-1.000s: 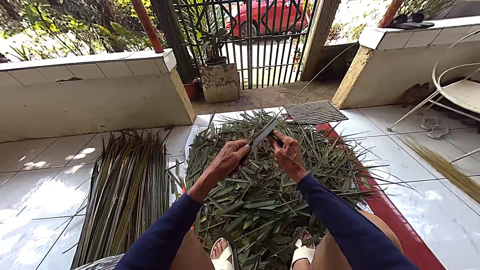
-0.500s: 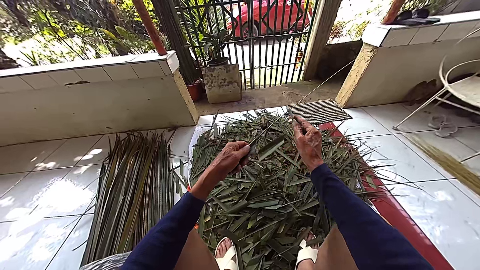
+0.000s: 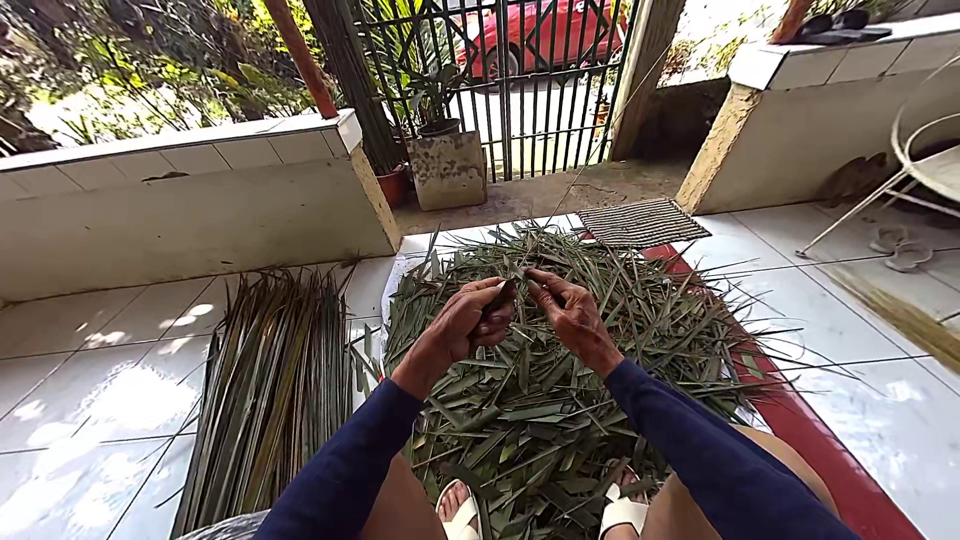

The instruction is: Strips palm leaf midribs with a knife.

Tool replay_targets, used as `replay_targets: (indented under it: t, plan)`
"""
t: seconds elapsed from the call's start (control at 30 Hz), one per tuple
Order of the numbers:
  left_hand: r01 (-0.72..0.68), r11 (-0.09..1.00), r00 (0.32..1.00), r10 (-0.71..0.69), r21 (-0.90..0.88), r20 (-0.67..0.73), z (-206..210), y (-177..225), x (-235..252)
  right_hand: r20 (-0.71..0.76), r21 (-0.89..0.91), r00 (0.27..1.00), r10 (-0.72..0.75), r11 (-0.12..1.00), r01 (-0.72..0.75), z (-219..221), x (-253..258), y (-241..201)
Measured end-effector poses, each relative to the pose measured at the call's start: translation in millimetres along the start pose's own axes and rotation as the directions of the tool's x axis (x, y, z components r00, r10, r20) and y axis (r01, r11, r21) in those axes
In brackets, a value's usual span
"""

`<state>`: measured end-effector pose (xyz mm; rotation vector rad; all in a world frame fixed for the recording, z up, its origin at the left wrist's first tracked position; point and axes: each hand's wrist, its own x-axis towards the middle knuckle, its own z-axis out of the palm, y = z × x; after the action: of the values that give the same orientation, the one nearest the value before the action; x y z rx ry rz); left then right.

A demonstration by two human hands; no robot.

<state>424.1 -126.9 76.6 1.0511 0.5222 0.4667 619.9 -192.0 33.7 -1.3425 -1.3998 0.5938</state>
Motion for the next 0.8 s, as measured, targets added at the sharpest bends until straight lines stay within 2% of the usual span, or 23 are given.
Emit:
replay_targets:
  t: [0.37, 0.8]
  plan:
    - [0.005, 0.996, 0.998, 0.0, -0.094, 0.058, 0.7, -2.1, -2.5, -0.156, -0.262, 0.969, -0.191, 0.954, 0.145, 5.1, 2.0, 3.8]
    - [0.083, 0.996, 0.988, -0.079, -0.028, 0.133, -5.6, -6.9, -20.1, -0.278, -0.127, 0.96, -0.04, 0.992, 0.005, -19.1, 17.7, 0.9]
